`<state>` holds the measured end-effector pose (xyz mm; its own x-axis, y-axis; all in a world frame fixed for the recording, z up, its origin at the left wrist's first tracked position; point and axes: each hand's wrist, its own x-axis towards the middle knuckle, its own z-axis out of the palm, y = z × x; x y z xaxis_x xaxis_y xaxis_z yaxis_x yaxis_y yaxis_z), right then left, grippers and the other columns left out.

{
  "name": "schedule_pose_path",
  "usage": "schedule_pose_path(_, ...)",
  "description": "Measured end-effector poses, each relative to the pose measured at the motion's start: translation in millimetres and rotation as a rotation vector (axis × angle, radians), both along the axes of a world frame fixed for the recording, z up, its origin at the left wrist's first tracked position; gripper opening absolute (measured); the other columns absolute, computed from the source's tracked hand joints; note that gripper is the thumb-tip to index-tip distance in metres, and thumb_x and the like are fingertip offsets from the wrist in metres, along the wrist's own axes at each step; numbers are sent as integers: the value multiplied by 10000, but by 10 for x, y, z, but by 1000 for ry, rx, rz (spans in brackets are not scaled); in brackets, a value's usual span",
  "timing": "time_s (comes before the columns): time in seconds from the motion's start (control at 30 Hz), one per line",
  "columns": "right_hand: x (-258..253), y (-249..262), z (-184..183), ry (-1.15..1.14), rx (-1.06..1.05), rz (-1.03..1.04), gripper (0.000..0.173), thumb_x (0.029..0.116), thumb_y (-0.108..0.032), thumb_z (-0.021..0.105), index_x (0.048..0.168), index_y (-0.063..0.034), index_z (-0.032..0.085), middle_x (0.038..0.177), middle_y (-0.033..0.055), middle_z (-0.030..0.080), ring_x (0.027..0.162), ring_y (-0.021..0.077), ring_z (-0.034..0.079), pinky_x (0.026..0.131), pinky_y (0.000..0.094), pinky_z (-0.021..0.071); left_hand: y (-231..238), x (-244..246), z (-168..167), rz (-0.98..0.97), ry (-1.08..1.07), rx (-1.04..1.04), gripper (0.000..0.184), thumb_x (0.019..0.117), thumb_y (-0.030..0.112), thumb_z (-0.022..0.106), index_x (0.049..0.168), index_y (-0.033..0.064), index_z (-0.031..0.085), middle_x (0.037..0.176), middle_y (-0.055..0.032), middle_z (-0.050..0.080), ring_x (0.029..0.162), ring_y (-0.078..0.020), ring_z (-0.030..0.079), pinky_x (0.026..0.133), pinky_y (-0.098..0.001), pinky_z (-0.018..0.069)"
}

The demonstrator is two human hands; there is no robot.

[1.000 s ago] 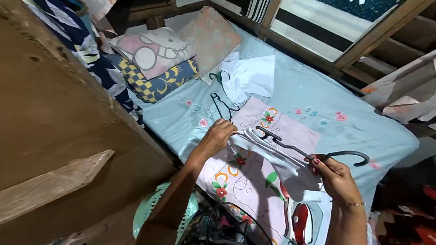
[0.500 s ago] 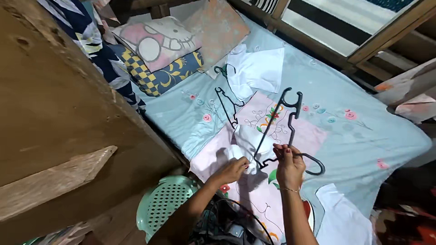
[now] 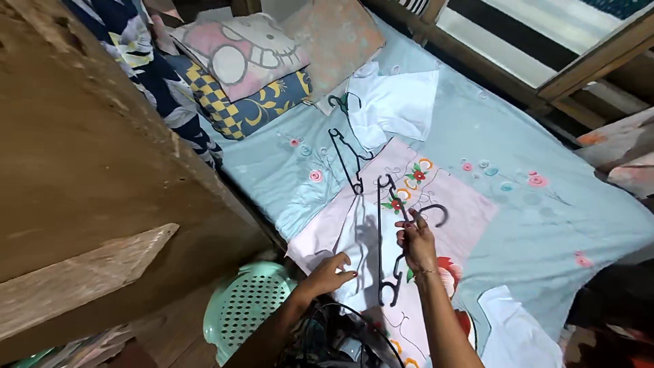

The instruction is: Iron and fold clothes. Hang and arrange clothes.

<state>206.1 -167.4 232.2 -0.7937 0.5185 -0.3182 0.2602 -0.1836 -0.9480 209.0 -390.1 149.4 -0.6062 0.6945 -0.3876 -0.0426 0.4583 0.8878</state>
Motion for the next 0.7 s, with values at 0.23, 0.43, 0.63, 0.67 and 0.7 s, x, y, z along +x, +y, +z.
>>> schedule_pose_path(0.23, -358, -390, -430, 60, -14, -131, 302, 1074, 31, 355, 1351, 112, 445, 1028, 149, 662, 835, 166, 728, 728, 318, 627, 233, -182, 72, -49, 49, 109, 377, 1010, 188, 645, 1275, -80, 640, 1184, -280, 667, 1131, -380, 643, 1040, -501, 487)
schedule_pose_path(0.43, -928, 247, -624, -1, 353, -246, 341, 1078, -8, 387, 1383, 119, 473, 1072, 209, 637, 775, 178, 697, 695, 325, 611, 60, -1151, -452, 300, 187, -192, 427, 1085, 217, 491, 1390, -76, 549, 1290, -299, 627, 1216, -397, 624, 1089, -498, 467)
schedule_pose_path(0.63, -1520, 745, -1077, -705, 822, 303, 375, 1087, -91, 415, 1386, 103, 533, 1365, 334, 577, 1279, 439, 583, 1087, 558, 448, 182, -1415, -1225, 349, 390, -574, 466, 1094, 330, 426, 1418, 28, 570, 1387, -230, 604, 1273, -391, 602, 1070, -542, 458)
schedule_pose_path(0.67, -1572, 797, -1164, -796, 895, 396, 383, 1063, -68, 465, 1403, 101, 519, 1401, 342, 546, 1315, 460, 546, 1095, 582, 423, 193, -1402, -1278, 376, 426, -568, 453, 1091, 322, 429, 1394, 27, 590, 1356, -228, 624, 1244, -390, 620, 1051, -537, 471)
schedule_pose_path(0.7, -1601, 869, -1271, -863, 970, 475, 408, 1044, -72, 516, 1416, 94, 509, 1429, 340, 520, 1336, 470, 523, 1091, 603, 419, 191, -1392, -1334, 401, 465, -551, 440, 1084, 309, 441, 1364, 17, 611, 1318, -233, 643, 1205, -396, 642, 1020, -540, 490)
